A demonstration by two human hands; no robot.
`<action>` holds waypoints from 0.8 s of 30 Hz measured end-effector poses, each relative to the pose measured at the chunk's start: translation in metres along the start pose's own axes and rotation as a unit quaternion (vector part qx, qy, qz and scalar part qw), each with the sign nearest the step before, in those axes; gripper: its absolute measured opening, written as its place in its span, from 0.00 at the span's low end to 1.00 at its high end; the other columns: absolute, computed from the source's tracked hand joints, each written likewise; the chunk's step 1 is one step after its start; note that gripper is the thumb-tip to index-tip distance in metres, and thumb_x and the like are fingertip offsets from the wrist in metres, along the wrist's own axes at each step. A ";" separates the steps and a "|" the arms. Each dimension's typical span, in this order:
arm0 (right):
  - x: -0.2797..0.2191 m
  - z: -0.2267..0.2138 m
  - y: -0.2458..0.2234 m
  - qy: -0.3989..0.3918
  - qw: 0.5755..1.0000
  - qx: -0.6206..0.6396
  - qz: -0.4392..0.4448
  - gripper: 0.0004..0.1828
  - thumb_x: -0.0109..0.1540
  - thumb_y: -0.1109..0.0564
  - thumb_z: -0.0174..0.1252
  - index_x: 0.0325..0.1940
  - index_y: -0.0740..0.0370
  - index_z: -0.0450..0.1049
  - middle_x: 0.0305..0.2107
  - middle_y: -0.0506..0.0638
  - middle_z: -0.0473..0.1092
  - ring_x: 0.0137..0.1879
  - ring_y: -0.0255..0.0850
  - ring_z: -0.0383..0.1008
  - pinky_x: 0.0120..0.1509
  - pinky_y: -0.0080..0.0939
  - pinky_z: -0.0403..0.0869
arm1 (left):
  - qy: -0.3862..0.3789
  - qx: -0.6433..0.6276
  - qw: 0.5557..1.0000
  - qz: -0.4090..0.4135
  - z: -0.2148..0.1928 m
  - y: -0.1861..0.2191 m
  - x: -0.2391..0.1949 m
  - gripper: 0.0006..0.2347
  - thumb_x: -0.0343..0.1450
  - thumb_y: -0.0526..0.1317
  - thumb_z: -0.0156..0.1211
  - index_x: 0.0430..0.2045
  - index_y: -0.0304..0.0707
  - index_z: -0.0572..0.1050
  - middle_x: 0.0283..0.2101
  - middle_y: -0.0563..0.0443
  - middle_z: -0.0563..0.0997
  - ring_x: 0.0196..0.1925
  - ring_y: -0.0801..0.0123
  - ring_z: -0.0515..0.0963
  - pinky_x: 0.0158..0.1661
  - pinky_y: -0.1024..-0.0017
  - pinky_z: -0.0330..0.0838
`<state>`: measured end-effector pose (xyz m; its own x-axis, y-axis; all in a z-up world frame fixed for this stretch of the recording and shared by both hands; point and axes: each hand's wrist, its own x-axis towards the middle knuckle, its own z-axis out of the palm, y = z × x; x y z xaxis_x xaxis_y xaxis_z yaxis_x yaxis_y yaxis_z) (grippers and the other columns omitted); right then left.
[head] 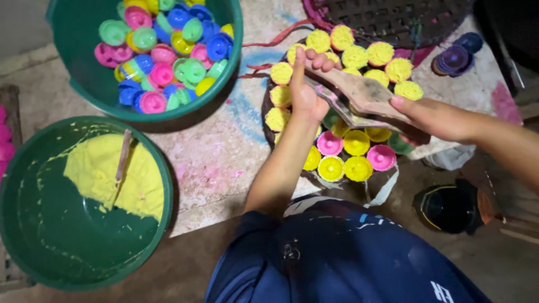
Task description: The person scoops yellow paste from a green basin into a handheld cylindrical mold, then presses the mold onto a tray of colorful circular cavities to form shaped items. The process repeats with the same mold and paste across multiple cavities.
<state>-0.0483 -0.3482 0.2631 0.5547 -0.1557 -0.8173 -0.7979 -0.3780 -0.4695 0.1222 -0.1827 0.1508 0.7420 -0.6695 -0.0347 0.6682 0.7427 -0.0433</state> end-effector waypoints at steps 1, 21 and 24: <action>0.001 0.005 -0.001 0.032 0.999 -0.039 0.002 0.46 0.69 0.26 0.32 0.34 0.70 0.76 0.22 0.58 0.74 0.28 0.46 0.75 0.36 0.46 0.74 | 0.010 0.005 1.000 0.007 -0.006 -0.001 0.004 0.11 0.78 0.49 0.57 0.32 0.46 0.66 0.29 0.59 0.66 0.34 0.73 0.69 0.50 0.66 0.69; 0.017 0.045 0.003 0.175 0.968 -0.133 -0.122 0.37 0.70 0.33 0.35 0.38 0.67 0.77 0.22 0.60 0.75 0.33 0.54 0.79 0.43 0.53 0.74 | 0.028 0.101 0.994 0.031 -0.040 0.011 0.016 0.11 0.75 0.48 0.53 0.25 0.50 0.64 0.22 0.63 0.61 0.25 0.76 0.62 0.37 0.68 0.67; 0.013 0.038 0.007 0.154 0.975 -0.150 -0.061 0.38 0.70 0.33 0.35 0.38 0.67 0.78 0.22 0.62 0.75 0.34 0.55 0.80 0.45 0.54 0.75 | 0.061 0.073 0.995 0.028 -0.045 -0.003 0.015 0.11 0.75 0.47 0.52 0.24 0.50 0.63 0.21 0.63 0.61 0.24 0.75 0.62 0.35 0.68 0.65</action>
<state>-0.0553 -0.3186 0.2365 0.7223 -0.3419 -0.6012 -0.6424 -0.6539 -0.3998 0.1292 -0.1951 0.1051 0.7726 -0.6160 -0.1537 0.6328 0.7667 0.1079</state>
